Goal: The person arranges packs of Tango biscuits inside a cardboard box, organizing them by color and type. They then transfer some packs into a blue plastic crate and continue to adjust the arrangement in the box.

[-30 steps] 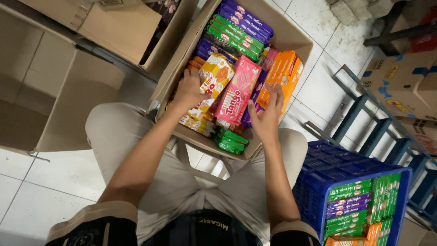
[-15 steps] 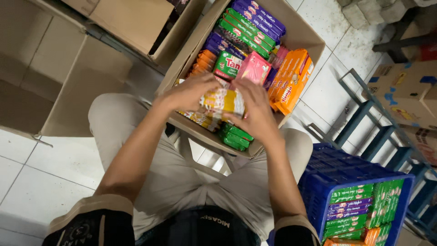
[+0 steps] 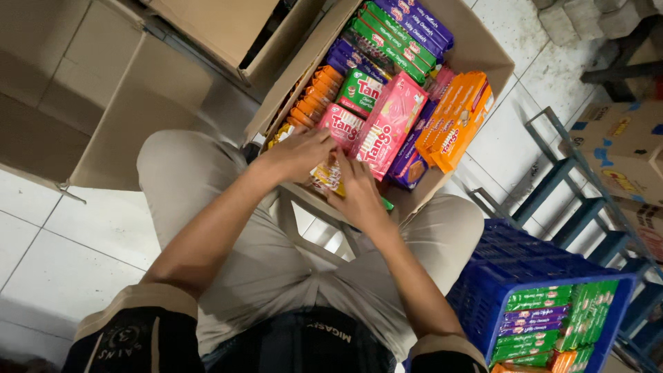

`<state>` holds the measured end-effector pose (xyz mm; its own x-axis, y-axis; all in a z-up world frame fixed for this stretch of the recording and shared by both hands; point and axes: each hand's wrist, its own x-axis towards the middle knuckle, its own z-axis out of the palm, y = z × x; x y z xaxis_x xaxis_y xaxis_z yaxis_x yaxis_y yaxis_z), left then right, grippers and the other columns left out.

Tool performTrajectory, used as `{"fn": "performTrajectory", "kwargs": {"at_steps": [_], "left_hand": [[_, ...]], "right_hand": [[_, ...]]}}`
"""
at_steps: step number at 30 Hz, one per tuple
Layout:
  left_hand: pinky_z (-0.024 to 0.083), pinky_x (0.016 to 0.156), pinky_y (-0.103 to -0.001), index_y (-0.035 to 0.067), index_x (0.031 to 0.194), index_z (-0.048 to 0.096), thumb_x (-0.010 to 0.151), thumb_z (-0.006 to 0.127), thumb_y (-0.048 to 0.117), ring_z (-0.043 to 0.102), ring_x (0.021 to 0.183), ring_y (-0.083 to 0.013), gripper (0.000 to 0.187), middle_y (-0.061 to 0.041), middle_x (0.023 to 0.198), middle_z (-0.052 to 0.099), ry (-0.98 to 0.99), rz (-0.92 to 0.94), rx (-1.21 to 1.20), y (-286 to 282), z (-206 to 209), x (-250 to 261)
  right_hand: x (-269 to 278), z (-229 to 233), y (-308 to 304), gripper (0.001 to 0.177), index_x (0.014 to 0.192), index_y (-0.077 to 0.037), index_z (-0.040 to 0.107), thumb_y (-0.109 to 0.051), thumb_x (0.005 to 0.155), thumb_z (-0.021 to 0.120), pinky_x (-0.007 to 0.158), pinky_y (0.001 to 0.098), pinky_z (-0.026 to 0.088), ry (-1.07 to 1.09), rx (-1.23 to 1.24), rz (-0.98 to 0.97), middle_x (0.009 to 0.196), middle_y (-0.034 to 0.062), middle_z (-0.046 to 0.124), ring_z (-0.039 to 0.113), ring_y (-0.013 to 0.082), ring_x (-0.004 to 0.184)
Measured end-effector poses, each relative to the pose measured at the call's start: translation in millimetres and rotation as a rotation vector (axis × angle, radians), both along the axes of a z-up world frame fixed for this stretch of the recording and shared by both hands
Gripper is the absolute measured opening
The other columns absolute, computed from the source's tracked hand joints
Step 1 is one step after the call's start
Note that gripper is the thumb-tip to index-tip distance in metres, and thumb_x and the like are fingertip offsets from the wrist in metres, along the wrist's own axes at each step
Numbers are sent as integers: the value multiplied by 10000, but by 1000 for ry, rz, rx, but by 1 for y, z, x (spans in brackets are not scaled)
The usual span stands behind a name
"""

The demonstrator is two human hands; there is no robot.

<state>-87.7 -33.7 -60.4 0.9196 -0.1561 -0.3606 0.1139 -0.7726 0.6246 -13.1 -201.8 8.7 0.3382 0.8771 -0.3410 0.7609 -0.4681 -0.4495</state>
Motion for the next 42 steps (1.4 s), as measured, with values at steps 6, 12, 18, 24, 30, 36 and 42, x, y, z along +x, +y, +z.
{"fn": "performTrajectory", "kwargs": {"at_steps": [6,12,18,24,30,36,42], "left_hand": [[353,967,-548,161,1241,616,636,808,199,585,1149,-410,636,-82,1235,607,19,125,136,20,-8,-15],[442,811,-506,135,987,737,814,628,104,632,1001,-391,207,-113,1078,654,-62,217,343,-5,-56,-8],[368,796,-519,162,1004,752,899,518,124,601,1022,-403,259,-160,1116,643,8,214,450,-14,-71,7],[402,834,-553,209,1086,746,777,668,130,603,1067,-417,328,-164,1150,644,202,193,374,-12,-77,10],[516,824,-541,180,1190,720,651,836,194,664,1083,-360,551,-129,1141,705,414,155,216,-13,-84,18],[549,846,-524,165,1162,730,692,743,492,676,1101,-312,573,-97,1155,719,479,95,216,-13,-77,25],[414,1081,-548,114,1292,664,884,505,569,548,1314,-340,631,-143,1335,651,453,-90,112,-2,-25,38]], "right_hand": [[-12,-33,-15,717,1414,-37,486,-176,781,793,1038,559,451,131,35,-154,1235,208,558,526,473,1183],[-13,-64,-4,714,1374,-35,492,-147,745,809,1051,524,468,97,-53,-125,1296,207,530,530,454,1222],[-6,-100,10,823,1385,36,401,-53,684,822,874,582,580,82,-251,-20,1306,284,435,552,546,1139],[-3,-115,8,870,1418,79,356,-127,712,820,965,614,520,196,-364,32,1346,310,364,425,568,1264],[13,-10,11,685,1435,142,309,-221,919,573,1128,616,330,555,-311,78,1436,437,322,351,619,1329],[32,13,0,449,1263,-42,573,-200,870,725,880,522,530,347,-11,-183,1058,229,673,660,439,1038],[44,-6,-5,1060,1481,-149,417,-300,578,951,1037,645,333,-215,-79,-176,1397,245,284,279,500,1315]]}}
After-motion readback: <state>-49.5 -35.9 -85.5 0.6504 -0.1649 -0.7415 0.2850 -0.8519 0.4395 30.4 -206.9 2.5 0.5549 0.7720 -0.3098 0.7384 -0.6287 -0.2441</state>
